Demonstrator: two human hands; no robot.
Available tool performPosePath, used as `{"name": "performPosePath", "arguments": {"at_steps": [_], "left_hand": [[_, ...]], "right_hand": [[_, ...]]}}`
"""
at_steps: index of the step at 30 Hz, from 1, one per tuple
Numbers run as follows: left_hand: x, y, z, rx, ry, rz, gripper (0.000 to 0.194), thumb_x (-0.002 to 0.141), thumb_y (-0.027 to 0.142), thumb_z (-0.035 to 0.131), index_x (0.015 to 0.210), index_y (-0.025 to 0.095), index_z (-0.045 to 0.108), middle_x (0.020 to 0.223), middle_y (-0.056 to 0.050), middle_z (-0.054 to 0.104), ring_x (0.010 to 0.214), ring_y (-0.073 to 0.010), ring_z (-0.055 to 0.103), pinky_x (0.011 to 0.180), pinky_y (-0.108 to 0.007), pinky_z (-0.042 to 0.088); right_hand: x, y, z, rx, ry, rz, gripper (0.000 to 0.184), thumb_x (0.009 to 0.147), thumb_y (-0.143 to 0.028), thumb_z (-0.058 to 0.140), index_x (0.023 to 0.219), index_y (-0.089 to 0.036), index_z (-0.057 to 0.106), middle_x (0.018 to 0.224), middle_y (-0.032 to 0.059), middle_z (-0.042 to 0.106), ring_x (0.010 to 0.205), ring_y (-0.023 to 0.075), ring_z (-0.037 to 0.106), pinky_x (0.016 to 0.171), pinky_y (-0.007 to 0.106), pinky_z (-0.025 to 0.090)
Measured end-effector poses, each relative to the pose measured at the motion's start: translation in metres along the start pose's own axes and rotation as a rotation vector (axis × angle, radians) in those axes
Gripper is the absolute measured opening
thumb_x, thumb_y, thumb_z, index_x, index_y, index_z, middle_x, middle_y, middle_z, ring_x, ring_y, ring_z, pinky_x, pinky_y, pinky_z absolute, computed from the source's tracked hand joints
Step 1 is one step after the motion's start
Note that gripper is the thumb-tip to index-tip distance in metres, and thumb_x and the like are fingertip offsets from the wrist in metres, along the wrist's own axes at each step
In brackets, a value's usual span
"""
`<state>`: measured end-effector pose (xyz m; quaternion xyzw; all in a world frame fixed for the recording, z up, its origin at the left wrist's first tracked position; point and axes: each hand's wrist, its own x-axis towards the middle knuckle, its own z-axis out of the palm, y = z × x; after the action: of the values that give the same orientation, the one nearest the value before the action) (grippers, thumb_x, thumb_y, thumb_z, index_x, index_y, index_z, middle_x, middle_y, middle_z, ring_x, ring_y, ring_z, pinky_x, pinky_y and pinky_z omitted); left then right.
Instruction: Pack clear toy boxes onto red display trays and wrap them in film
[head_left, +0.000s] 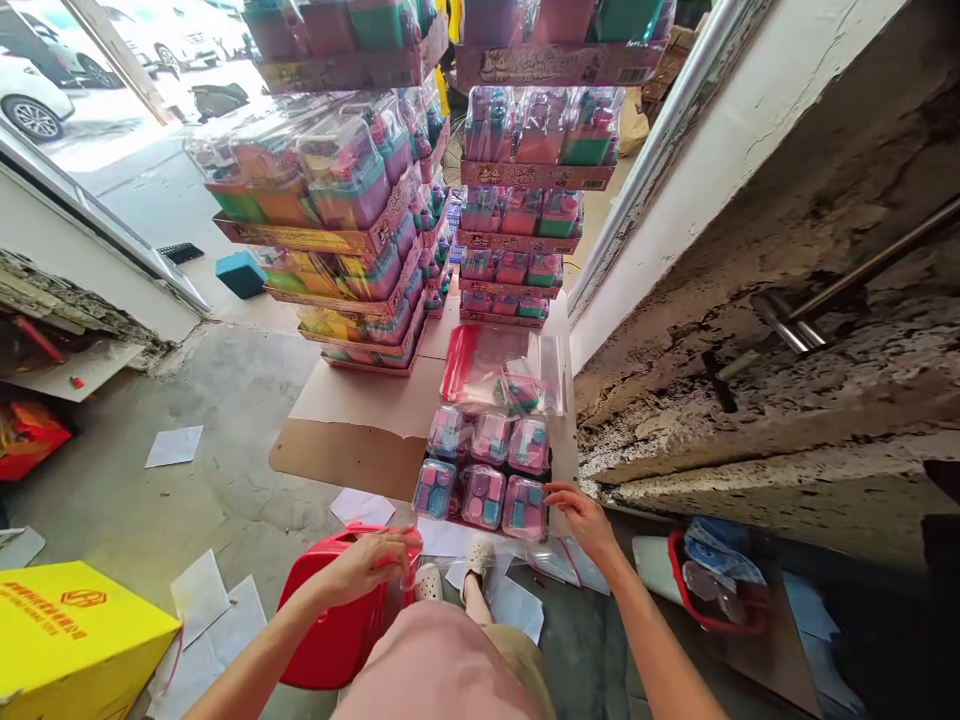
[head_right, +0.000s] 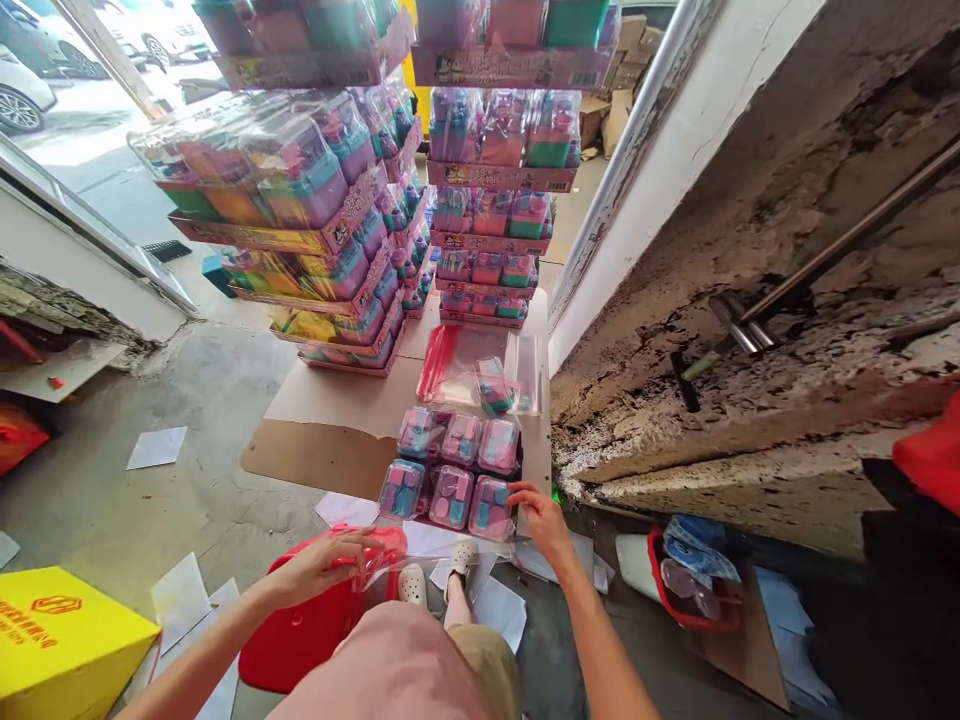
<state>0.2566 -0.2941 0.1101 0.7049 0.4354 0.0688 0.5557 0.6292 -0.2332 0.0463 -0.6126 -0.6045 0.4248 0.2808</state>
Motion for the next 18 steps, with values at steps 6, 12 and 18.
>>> {"name": "performPosePath", "arguments": {"at_steps": [6,12,18], "left_hand": [[-0.002,-0.003,0.006,-0.001,0.03,0.02,0.03,0.09,0.036,0.044,0.077,0.021,0.066,0.113,-0.009,0.068,0.128,-0.0256,0.045,0.11,-0.042,0.028],[-0.008,-0.007,0.011,-0.013,0.064,-0.022,0.026,0.089,0.036,0.046,0.079,0.022,0.065,0.126,-0.007,0.061,0.133,-0.0263,0.038,0.11,-0.044,0.026],[-0.013,-0.007,0.018,-0.02,0.129,-0.048,0.022,0.087,0.029,0.045,0.08,0.023,0.064,0.133,-0.005,0.056,0.135,-0.0271,0.034,0.111,-0.048,0.023]], "right_hand": [[0.031,-0.021,0.011,-0.245,0.157,-0.104,0.04,0.078,-0.022,0.035,0.106,-0.018,0.065,0.115,0.0138,0.059,0.111,0.0288,0.052,0.097,0.048,0.038],[0.105,-0.059,0.034,-0.384,-0.085,-0.247,0.034,0.088,-0.03,0.046,0.119,-0.026,0.059,0.131,0.007,0.054,0.126,0.0255,0.043,0.108,0.044,0.026],[0.168,-0.05,0.046,-0.446,-0.256,-0.096,0.026,0.09,-0.037,0.052,0.103,-0.016,0.062,0.104,0.0079,0.065,0.095,0.0193,0.061,0.088,0.042,0.047]]}}
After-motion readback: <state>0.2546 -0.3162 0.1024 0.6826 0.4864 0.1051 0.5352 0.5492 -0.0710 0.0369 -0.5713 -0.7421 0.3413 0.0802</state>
